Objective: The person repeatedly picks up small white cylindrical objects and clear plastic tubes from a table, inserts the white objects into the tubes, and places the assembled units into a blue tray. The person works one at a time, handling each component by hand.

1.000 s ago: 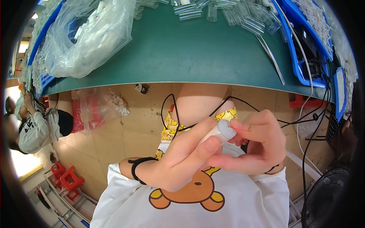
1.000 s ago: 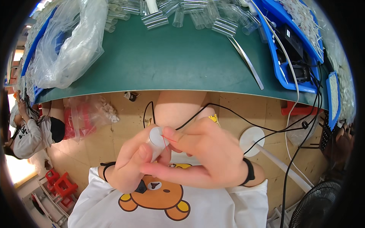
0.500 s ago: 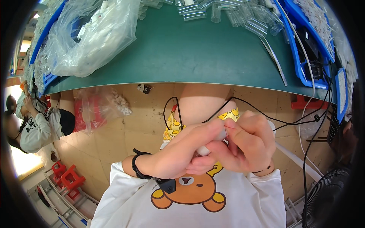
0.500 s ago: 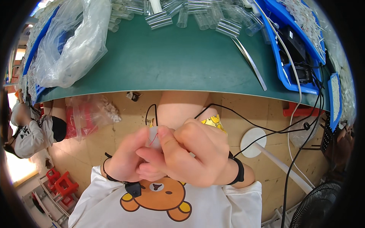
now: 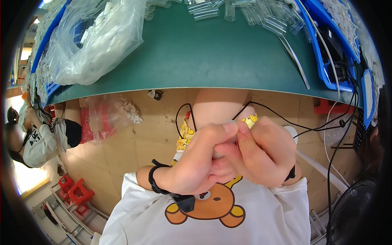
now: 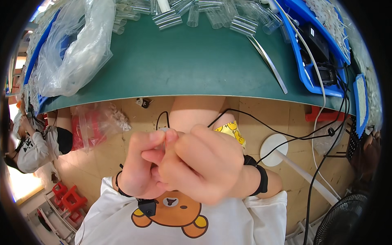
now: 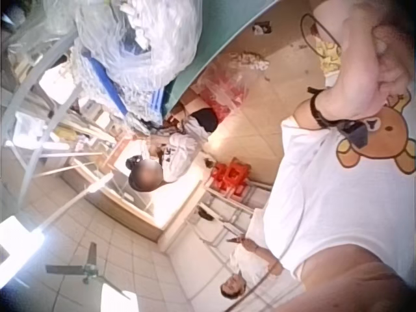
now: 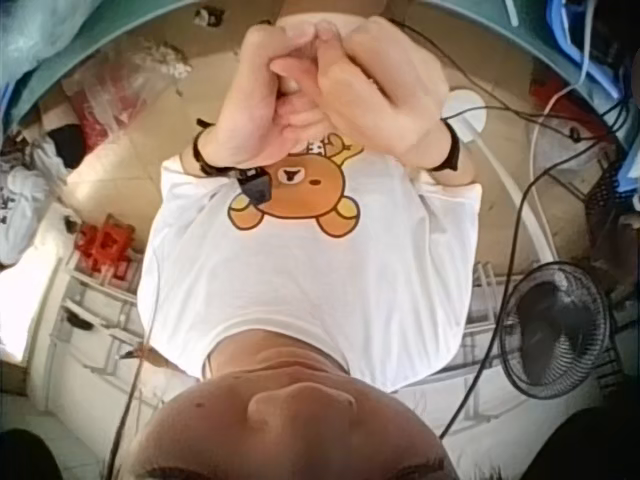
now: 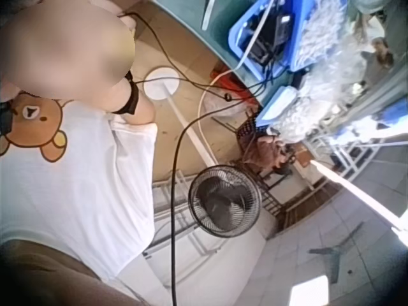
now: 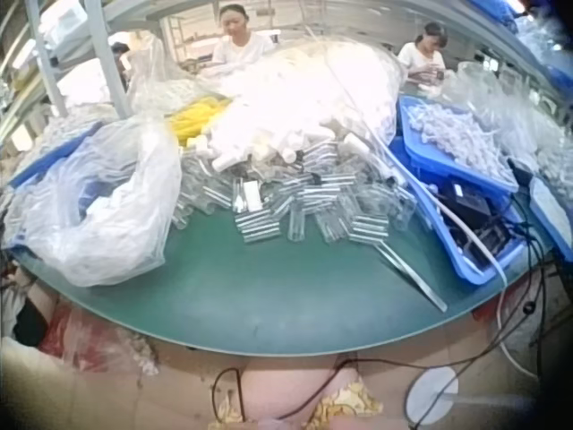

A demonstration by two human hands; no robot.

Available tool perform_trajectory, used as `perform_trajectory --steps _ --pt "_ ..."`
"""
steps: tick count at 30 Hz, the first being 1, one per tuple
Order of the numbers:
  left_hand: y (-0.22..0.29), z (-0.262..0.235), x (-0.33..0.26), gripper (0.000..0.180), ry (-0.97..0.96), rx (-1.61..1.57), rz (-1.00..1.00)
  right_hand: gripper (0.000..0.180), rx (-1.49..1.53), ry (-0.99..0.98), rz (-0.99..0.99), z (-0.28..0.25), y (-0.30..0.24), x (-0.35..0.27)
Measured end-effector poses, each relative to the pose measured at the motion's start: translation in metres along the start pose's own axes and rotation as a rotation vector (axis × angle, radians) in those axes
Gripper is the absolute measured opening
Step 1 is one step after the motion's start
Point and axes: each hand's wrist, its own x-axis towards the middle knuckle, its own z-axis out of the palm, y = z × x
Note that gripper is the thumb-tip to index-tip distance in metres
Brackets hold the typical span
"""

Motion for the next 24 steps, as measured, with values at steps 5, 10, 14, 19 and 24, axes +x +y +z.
perform_trajectory --steps 5,10,14,19,24 --pt "-0.005 -0.007 0.005 0.037 -0.025 0.026 0.072 0.025 -0.044 0.057 -0.016 0.007 0.002 0.004" --pt "-0.002 -0.001 0.007 0.042 0.072 -0.022 0.057 0.028 0.004 -0.056 0.039 -0.001 0.006 0.001" --pt "0.0 -0.014 0.004 0.055 -0.151 -0.012 0.02 0.041 0.163 -0.054 0.22 0.0 0.004 0.003" --pt "0.008 -0.016 0.004 0.066 -0.257 -0.073 -0.011 0.049 0.315 0.07 0.34 0.006 0.007 0.004" --pt "0.004 -0.019 0.007 0.072 -0.223 -0.11 -0.04 0.046 0.312 0.075 0.38 0.006 0.004 0.005"
